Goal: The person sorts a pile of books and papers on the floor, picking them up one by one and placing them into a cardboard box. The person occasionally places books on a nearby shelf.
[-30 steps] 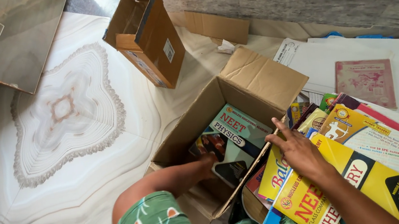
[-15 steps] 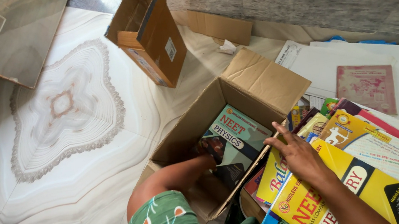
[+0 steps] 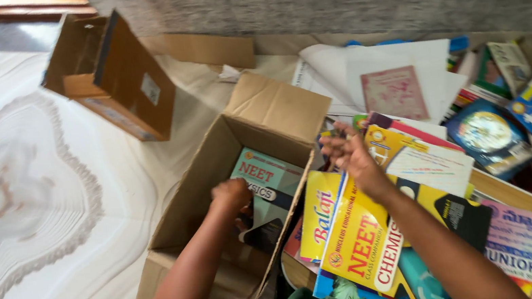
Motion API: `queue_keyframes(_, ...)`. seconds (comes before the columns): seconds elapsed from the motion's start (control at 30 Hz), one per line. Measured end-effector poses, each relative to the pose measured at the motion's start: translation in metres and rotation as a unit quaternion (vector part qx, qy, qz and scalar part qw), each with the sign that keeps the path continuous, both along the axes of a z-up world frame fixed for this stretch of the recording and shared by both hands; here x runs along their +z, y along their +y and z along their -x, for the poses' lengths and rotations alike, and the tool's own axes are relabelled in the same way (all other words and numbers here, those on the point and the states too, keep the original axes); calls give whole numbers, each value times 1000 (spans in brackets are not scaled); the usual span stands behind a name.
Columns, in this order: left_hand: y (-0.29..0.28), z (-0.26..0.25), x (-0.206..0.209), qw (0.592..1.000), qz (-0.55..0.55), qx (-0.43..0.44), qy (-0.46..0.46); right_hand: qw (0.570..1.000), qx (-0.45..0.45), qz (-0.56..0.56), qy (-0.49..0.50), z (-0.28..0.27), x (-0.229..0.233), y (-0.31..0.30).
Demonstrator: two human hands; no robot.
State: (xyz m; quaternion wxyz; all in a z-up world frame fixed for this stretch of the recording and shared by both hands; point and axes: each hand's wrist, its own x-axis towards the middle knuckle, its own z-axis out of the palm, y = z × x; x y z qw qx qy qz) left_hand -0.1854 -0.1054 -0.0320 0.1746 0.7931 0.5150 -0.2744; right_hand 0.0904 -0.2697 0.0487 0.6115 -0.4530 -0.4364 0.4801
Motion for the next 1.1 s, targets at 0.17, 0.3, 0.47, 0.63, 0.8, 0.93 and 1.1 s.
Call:
queue_keyframes(0.17,-91,12,115,916,-206,2,-344,994,-97,-58,2,-74,28,-79)
queue_keyframes(0.3,-171,-8,148,873,-150,-5,-464,981,-189,21,-45,-115,27,-147)
queue_keyframes(0.47,-207,-47,140,904,-54,48,-422,961,-221,119,-117,-136,-1,-196)
queue_keyframes(0.63,-212,-61,128,931,-91,-5,-352,917,-206,208,-271,-127,-7,-218)
queue_keyframes(0.8,-217,-61,119,959,-65,31,-273,872,-180,307,-336,-109,2,-212)
queue_keyframes(0.93,-221,-58,118,956,-42,51,-285,767,-171,230,-574,-97,7,-197)
queue_keyframes(1.1,-226,-49,120,953,-49,38,-297,713,-162,290,-618,-89,12,-187)
